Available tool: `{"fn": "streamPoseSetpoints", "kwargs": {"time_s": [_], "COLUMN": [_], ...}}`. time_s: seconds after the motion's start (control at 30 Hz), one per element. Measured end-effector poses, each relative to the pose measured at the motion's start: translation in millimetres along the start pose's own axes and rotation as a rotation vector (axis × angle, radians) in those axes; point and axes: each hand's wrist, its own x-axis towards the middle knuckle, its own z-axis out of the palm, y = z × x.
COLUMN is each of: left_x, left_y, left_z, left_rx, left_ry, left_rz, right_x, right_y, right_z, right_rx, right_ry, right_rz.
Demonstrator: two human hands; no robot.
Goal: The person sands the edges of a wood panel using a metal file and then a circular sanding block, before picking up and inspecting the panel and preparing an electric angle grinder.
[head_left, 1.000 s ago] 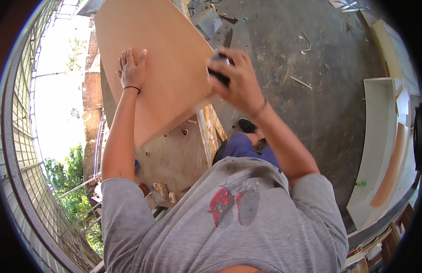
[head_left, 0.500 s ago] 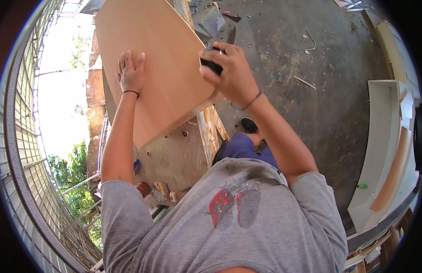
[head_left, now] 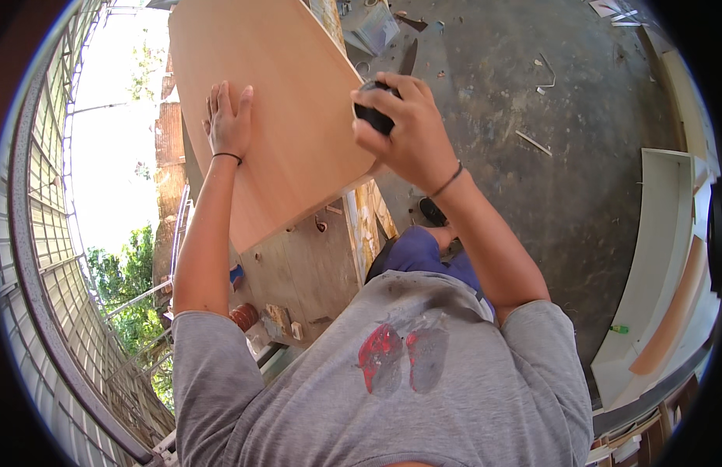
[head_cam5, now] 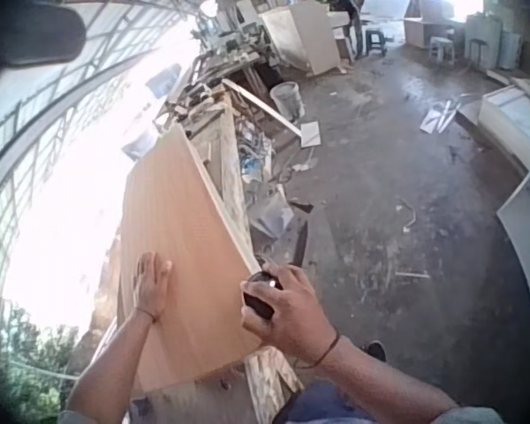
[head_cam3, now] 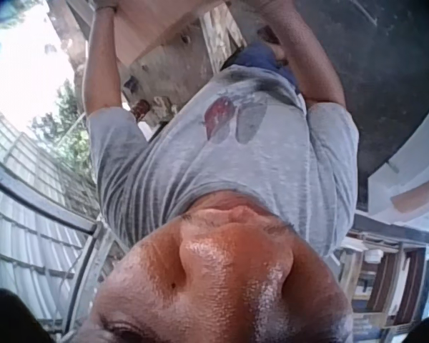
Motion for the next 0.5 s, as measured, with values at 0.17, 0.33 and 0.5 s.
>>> {"fn": "streamPoseSetpoints", "kwargs": {"time_s": [0.17,0.33,0.5], "left_x": [-1,-5,-3], "left_y": [-4,2,6], "left_z": [0,-2,-3], "left_rx": [0.011,0.017,0.027], "left_ry": [0.031,0.005,0.006], "left_rz": [-0.012,-0.028,-0.031], "right_x": [-22,-6,-17], "right_y": [-13,-6,-10], "right_z": [-11,0,-8], "right_rx": [-0.106,-0.09,-0.153], "right_ry": [-0.041,-0.006,-0.004], "right_rz": [-0.091,-0.053,-0.109]}}
